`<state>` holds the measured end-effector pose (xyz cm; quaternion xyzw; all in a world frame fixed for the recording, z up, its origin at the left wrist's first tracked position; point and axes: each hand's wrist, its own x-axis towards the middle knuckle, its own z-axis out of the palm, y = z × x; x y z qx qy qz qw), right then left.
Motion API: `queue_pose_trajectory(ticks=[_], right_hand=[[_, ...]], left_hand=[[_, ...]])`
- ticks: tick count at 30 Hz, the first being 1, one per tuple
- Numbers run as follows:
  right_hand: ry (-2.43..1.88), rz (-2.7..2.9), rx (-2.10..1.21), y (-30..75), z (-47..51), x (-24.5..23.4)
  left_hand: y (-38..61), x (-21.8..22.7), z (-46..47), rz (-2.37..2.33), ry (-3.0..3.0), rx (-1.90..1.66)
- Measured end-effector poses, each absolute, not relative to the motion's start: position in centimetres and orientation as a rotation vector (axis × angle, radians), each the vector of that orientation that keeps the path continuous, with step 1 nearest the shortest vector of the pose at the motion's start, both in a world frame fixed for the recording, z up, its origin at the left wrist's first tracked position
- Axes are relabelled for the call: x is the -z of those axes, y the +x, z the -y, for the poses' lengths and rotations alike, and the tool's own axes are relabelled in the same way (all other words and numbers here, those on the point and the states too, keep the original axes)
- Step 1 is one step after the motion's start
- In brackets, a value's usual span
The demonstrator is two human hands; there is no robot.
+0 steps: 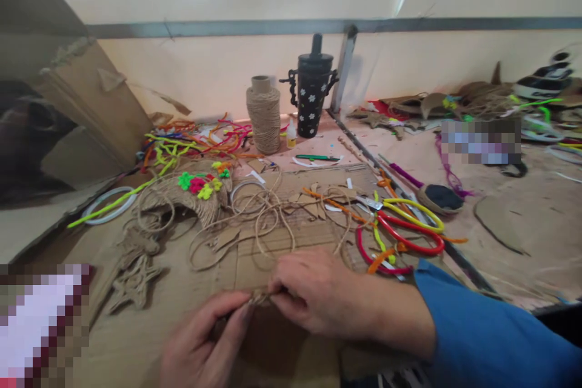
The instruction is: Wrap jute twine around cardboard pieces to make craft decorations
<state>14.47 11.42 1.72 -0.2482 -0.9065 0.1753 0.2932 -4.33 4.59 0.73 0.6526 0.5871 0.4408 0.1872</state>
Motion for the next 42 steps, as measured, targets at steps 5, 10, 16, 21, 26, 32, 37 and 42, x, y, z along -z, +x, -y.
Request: queue_pose_trajectory(ticks=[5,10,16,21,26,32,37,42], right_hand=[[-0.643,2.345,-0.489,14.5,-11.3,-1.6],[-0.721,2.367,-0.684,14.5,-11.1,-2.1],[-0.735,2.51,-0.858,14.4,-10.8,-2.3],[-0.922,2.679,-0.545,14.9,-13.3,-4.2],[-1.963,2.382,-0.04,21.3,-22.2,-6.3],[-2.491,2.102,-0.049,29.3,-30.4,-3.9],[-2.649,1.981,-0.109,29.7,-32.7,-1.9],[-2.632,1.903,-0.156,29.4,-33.1,-2.2]], left_hand=[[-3.3,-0.7,-4.4,-1.645,1.648,-1.327],[-3.3,-0.6,-4.3,-1.559,1.648,-1.319],[-3.4,-0.6,-4.3,-1.51,1.736,-1.281],[-3.2,-0.6,-4.7,-1.524,1.833,-1.185],[-3.2,-0.7,-4.9,-1.489,1.806,-1.135],[-3.8,0.6,-4.5,-1.434,1.533,-1.196],[-3.7,0.9,-4.9,-1.326,1.422,-1.311],[-3.6,0.5,-5.2,-1.286,1.491,-1.335]])
